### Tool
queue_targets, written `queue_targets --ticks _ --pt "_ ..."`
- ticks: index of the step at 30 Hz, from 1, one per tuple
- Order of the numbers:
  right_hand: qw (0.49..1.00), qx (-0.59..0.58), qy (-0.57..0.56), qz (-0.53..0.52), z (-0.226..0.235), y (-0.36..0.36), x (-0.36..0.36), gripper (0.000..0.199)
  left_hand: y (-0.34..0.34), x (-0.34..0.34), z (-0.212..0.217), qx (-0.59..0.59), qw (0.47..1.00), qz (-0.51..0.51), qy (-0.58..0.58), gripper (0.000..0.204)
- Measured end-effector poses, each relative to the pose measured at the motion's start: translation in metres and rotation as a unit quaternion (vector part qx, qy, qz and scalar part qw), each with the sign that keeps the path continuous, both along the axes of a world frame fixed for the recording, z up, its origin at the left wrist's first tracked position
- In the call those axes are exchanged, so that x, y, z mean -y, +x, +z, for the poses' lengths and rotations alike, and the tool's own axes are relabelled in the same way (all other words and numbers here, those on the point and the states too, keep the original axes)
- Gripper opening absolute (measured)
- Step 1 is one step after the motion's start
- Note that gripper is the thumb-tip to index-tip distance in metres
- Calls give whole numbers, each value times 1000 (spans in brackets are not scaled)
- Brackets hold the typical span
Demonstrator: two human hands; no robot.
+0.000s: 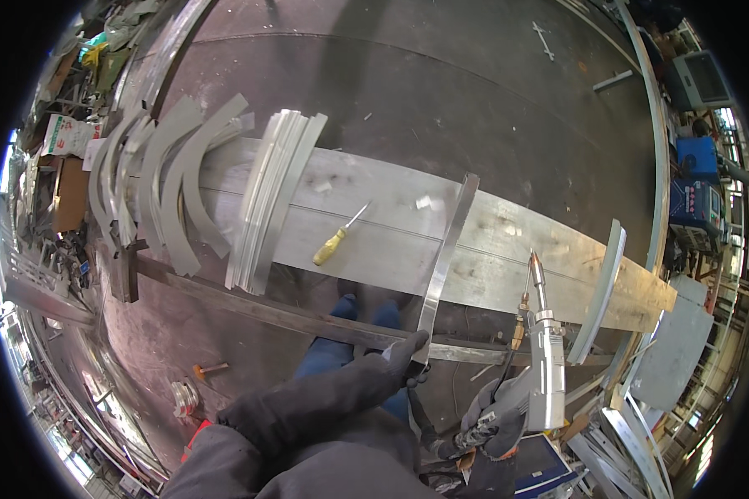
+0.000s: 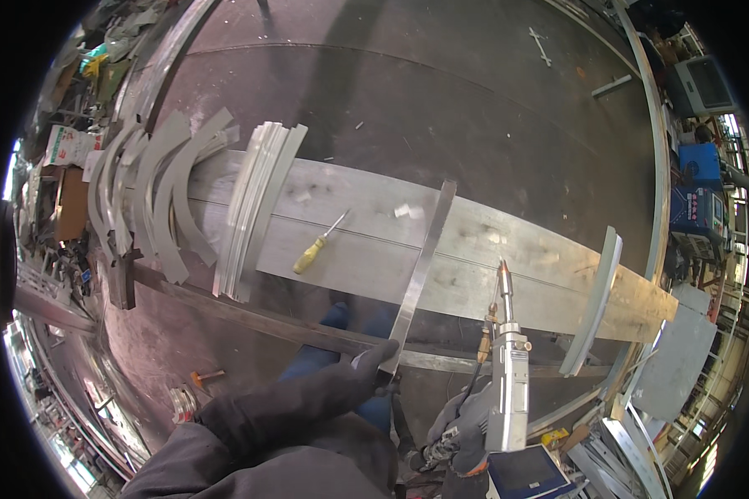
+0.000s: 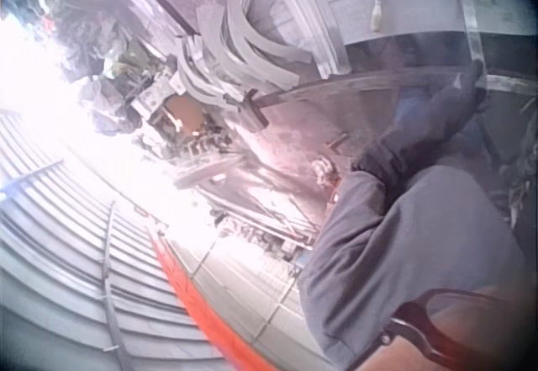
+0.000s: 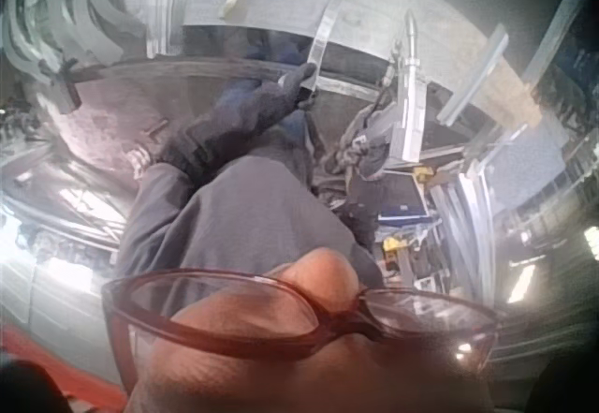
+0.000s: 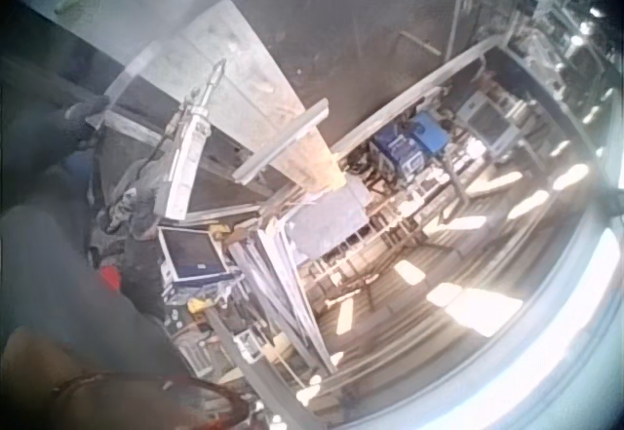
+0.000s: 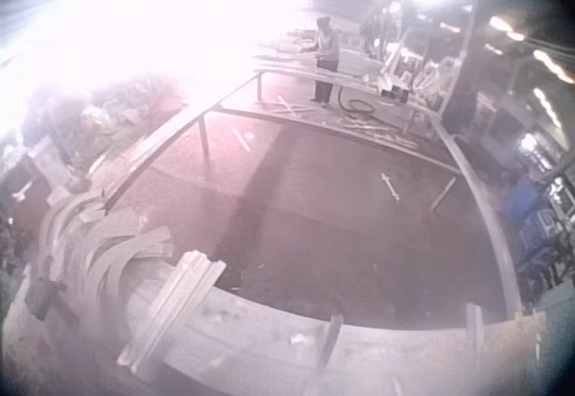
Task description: The person welds curved metal pieces on a workbench using a handheld welding torch. They position each piece, weld along the seam, then inspect and set the piece aside before repeating the process with additional pieces.
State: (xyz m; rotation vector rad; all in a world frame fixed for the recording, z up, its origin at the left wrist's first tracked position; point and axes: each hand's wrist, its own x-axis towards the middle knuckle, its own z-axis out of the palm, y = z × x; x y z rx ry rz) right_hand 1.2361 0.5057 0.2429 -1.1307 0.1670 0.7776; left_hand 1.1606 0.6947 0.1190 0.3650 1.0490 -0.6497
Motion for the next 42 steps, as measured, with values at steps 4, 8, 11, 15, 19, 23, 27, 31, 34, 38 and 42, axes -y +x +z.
queue_targets --ticks 4,8,11,15,19,23,27,31,34,38,42 --pt "998 -40 -16 43 -18 23 -28 76 -1 7 19 -8 998 59 29 52" --pt "996 -3 -58 65 -56 38 -47 81 -24 17 11 -20 996 10 -84 51" --pt "995 -11 -82 56 -85 43 -54 81 -49 30 -26 104 969 64 -216 49" --pt "990 -19 -115 74 -108 50 -56 82 -69 75 -77 350 791 254 -432 46" --pt "987 -42 -125 88 -117 56 -66 84 -88 101 -96 459 651 336 -502 49" --pt "975 -40 -214 51 -113 58 -83 90 -115 99 -75 322 839 291 -328 43" --pt "975 -44 -205 75 -110 71 -91 95 -121 111 -51 297 926 206 -111 43" --pt "974 -70 -176 127 -115 80 -92 95 -127 132 -45 306 936 173 24 46" --pt "970 -69 -193 130 -117 80 -95 97 -139 152 -51 326 924 149 135 50" --pt "976 -109 -160 103 -119 81 -95 97 -143 165 -60 350 901 154 203 58" --pt "977 -96 -172 87 -120 80 -89 95 -121 125 -40 225 961 107 119 49"
